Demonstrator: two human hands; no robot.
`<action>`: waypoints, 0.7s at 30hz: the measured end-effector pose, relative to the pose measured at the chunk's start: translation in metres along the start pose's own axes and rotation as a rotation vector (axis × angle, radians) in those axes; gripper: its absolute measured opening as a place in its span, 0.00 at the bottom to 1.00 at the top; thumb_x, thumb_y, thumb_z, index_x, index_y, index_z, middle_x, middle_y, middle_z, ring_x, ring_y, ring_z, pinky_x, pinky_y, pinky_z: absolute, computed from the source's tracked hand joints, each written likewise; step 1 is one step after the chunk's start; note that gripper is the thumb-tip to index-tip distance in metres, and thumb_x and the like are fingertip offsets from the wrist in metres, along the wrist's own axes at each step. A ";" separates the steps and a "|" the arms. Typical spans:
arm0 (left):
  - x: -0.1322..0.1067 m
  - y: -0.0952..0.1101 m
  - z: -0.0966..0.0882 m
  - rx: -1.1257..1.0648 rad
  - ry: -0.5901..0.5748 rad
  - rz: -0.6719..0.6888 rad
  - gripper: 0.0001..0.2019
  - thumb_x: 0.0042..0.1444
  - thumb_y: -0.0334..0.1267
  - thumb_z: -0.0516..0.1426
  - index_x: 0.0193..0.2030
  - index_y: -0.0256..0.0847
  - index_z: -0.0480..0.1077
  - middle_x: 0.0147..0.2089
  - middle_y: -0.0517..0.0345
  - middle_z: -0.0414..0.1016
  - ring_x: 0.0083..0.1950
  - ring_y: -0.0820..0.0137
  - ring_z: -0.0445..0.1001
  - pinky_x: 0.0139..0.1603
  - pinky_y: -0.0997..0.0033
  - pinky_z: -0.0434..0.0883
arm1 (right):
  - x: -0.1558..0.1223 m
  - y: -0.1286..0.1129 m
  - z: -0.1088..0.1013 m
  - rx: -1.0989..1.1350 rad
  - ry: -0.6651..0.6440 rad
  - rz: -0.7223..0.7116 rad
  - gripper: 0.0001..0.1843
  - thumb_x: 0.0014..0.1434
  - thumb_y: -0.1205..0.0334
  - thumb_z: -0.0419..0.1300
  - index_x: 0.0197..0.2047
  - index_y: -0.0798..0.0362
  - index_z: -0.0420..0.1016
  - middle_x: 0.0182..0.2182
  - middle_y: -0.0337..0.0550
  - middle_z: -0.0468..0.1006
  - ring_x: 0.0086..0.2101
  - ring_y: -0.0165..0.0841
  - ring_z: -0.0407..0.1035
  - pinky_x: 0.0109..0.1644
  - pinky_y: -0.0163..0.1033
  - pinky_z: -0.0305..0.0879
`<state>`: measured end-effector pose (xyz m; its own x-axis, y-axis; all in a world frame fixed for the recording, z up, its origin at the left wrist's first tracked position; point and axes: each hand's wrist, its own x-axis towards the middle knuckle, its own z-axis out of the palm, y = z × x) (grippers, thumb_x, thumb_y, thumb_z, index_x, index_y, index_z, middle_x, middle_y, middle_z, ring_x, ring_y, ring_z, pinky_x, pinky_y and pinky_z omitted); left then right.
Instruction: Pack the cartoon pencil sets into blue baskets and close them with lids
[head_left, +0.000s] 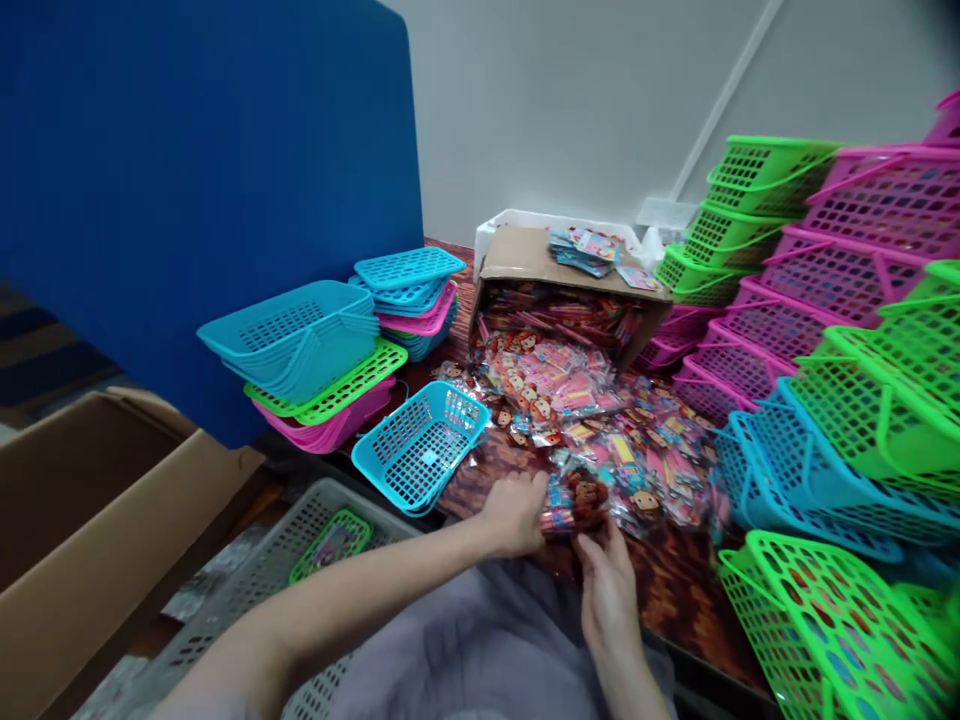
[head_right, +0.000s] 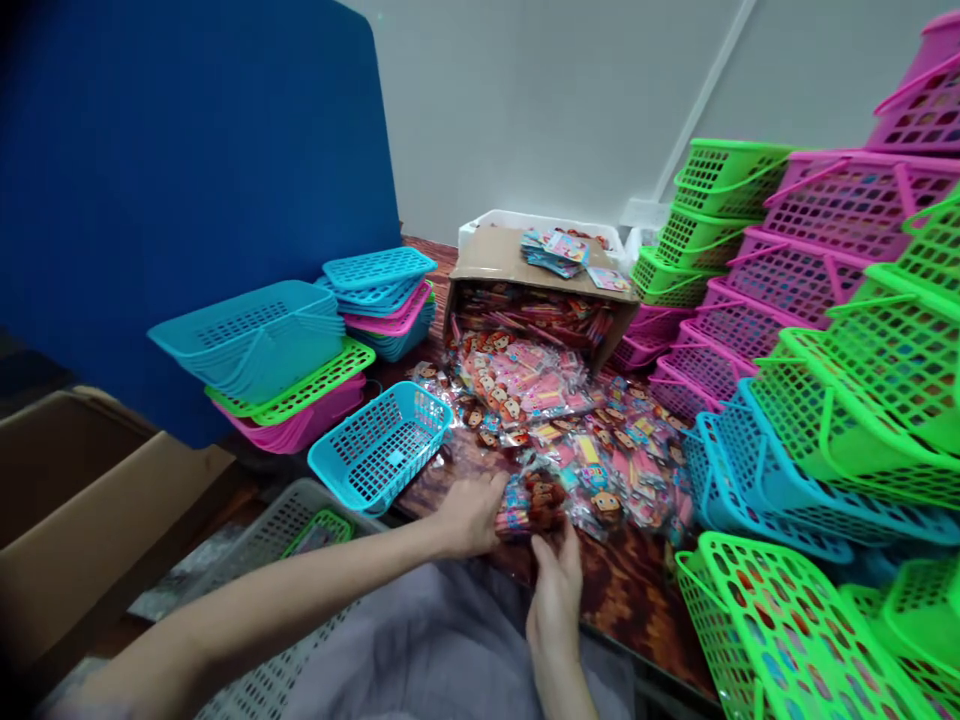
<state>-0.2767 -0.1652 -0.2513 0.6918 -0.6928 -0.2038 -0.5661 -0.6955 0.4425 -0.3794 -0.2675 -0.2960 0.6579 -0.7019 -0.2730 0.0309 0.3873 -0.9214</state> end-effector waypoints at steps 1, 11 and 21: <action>-0.002 -0.002 -0.001 -0.028 0.006 -0.021 0.31 0.41 0.37 0.64 0.54 0.38 0.63 0.50 0.41 0.74 0.51 0.48 0.74 0.50 0.54 0.71 | 0.000 -0.005 -0.002 -0.002 -0.003 0.010 0.40 0.43 0.52 0.68 0.60 0.51 0.68 0.57 0.47 0.73 0.56 0.42 0.66 0.62 0.50 0.62; -0.075 -0.023 -0.097 -1.409 0.045 0.010 0.25 0.38 0.38 0.69 0.46 0.36 0.71 0.36 0.56 0.78 0.30 0.71 0.74 0.31 0.75 0.70 | -0.016 -0.025 0.028 -0.437 -0.224 -0.340 0.20 0.59 0.48 0.59 0.48 0.53 0.76 0.48 0.49 0.79 0.49 0.43 0.72 0.54 0.48 0.68; -0.060 -0.127 -0.138 -1.311 0.068 -0.409 0.21 0.34 0.41 0.69 0.36 0.33 0.75 0.29 0.53 0.80 0.26 0.67 0.75 0.31 0.71 0.72 | -0.028 -0.017 0.134 -1.146 -0.907 -0.848 0.19 0.57 0.69 0.60 0.53 0.49 0.71 0.54 0.46 0.72 0.54 0.41 0.66 0.57 0.47 0.66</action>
<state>-0.1845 -0.0093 -0.1744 0.7473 -0.4467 -0.4919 0.4891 -0.1314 0.8623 -0.2971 -0.1745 -0.2355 0.9451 0.2335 0.2285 0.3225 -0.7789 -0.5378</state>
